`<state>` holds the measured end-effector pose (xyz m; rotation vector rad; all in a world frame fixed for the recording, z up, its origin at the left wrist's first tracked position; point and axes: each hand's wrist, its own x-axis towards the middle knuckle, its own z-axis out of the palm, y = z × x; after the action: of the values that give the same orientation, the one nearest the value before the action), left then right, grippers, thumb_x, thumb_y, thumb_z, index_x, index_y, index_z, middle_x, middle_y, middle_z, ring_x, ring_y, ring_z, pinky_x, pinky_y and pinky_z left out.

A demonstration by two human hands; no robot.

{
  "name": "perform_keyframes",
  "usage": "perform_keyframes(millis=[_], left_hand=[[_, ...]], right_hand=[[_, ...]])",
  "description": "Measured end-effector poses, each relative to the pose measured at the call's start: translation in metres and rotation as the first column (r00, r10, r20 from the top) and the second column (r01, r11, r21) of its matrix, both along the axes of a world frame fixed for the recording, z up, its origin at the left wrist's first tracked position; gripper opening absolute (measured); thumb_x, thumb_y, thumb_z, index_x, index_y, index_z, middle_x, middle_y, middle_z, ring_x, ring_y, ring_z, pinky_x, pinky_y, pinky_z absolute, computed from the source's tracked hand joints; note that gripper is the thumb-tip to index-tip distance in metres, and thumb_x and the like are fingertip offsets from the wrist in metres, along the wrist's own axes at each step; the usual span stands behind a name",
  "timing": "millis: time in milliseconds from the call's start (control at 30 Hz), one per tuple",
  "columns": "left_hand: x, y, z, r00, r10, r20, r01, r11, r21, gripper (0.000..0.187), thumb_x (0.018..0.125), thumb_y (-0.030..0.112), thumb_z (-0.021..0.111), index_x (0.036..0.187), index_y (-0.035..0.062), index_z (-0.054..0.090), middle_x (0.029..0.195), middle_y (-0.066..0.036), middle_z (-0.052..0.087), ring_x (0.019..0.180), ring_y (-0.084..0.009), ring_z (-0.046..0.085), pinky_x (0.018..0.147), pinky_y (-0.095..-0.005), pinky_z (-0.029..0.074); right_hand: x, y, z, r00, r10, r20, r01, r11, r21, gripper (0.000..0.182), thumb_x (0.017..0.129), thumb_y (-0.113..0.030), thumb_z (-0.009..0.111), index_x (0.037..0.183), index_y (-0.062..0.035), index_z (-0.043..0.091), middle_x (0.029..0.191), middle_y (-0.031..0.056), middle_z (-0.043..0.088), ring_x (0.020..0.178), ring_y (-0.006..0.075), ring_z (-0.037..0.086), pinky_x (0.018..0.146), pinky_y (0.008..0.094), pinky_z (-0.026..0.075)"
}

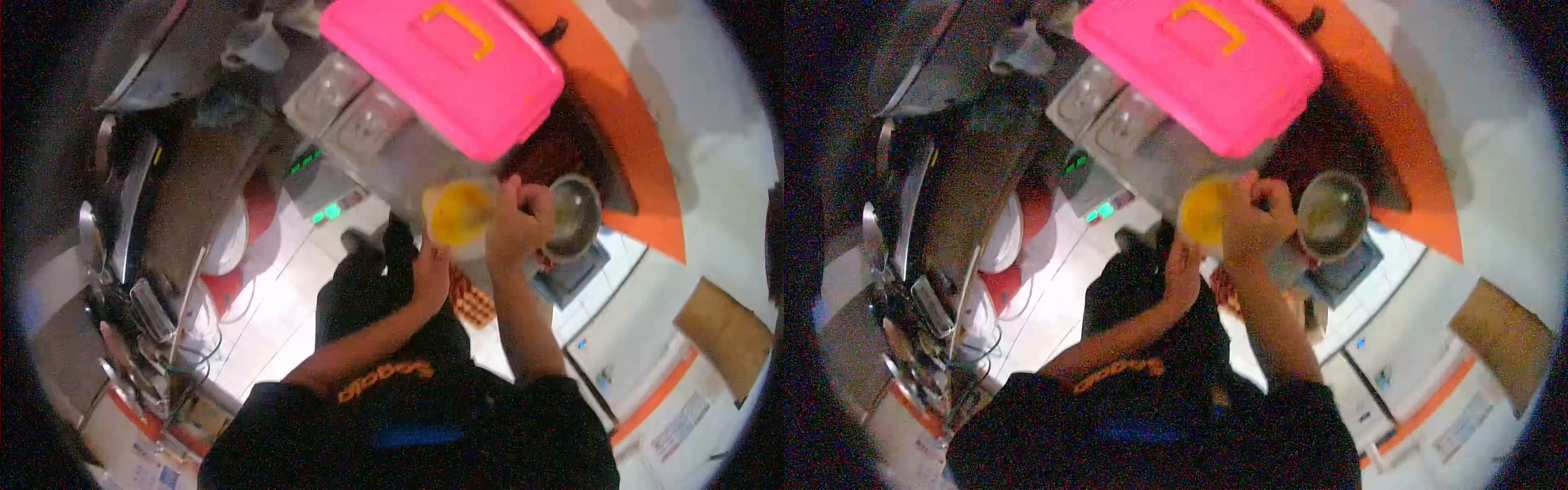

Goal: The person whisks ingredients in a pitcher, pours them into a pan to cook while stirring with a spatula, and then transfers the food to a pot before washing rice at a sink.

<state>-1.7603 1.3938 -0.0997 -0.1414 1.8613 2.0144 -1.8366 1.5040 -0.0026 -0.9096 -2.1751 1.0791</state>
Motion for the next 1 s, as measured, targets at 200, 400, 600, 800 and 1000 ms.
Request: perform_keyframes(millis=[200, 400, 600, 800, 1000], left_hand=[[-0.003, -0.006, 0.004, 0.995, -0.066, 0.078, 0.077, 0.986, -0.150, 0.058, 0.091, 0.019, 0.046, 0.140, 0.0058, 0.017, 0.067, -0.008, 0.052, 0.057, -0.0109, 0.047, 0.052, -0.0280, 0.042], [0.011, -0.012, 0.012, 0.982, -0.091, 0.164, 0.119, 0.978, -0.172, 0.059, 0.091, 0.017, 0.047, 0.139, 0.0024, 0.019, 0.071, -0.006, 0.053, 0.062, -0.0124, 0.049, 0.060, -0.0274, 0.044], [-0.030, -0.003, 0.009, 0.995, -0.101, 0.016, 0.102, 0.960, -0.263, 0.056, 0.089, 0.014, 0.050, 0.137, 0.0016, 0.024, 0.074, -0.010, 0.058, 0.065, -0.0141, 0.054, 0.061, -0.0278, 0.045], [-0.024, -0.019, 0.001, 0.968, -0.248, -0.046, 0.217, 0.911, -0.351, 0.057, 0.087, 0.014, 0.053, 0.136, 0.0034, 0.028, 0.069, -0.011, 0.056, 0.061, -0.0155, 0.054, 0.058, -0.0277, 0.044], [-0.031, -0.018, 0.006, 0.982, -0.186, 0.020, 0.186, 0.960, -0.210, 0.059, 0.085, 0.012, 0.055, 0.137, 0.0087, 0.028, 0.068, -0.010, 0.054, 0.061, -0.0157, 0.053, 0.059, -0.0288, 0.044]], right_hand=[[0.008, 0.007, -0.007, 0.990, -0.138, 0.039, 0.143, 0.968, -0.207, 0.010, 0.075, -0.007, 0.063, 0.069, -0.0016, 0.058, 0.058, -0.0006, 0.053, 0.056, 0.0066, 0.046, 0.051, 0.0251, 0.040], [0.009, 0.005, -0.020, 0.998, -0.049, 0.031, 0.046, 0.996, 0.079, 0.013, 0.075, -0.006, 0.062, 0.067, -0.0004, 0.053, 0.060, 0.0012, 0.053, 0.057, 0.0088, 0.048, 0.053, 0.0262, 0.041], [0.051, -0.001, -0.083, 0.991, 0.103, -0.081, -0.120, 0.962, -0.247, 0.024, 0.070, -0.008, 0.071, 0.085, -0.0042, 0.054, 0.076, 0.0017, 0.053, 0.070, 0.0138, 0.051, 0.068, 0.0277, 0.044], [-0.011, 0.012, -0.036, 0.977, 0.170, 0.132, -0.099, 0.899, -0.427, 0.023, 0.080, -0.020, 0.065, 0.069, -0.0034, 0.056, 0.063, 0.0026, 0.055, 0.061, 0.0108, 0.050, 0.057, 0.0271, 0.043], [0.003, 0.005, -0.048, 0.956, 0.219, 0.196, -0.209, 0.975, -0.074, 0.029, 0.078, -0.026, 0.066, 0.065, -0.0029, 0.055, 0.058, 0.0044, 0.054, 0.057, 0.0146, 0.051, 0.055, 0.0326, 0.042]])
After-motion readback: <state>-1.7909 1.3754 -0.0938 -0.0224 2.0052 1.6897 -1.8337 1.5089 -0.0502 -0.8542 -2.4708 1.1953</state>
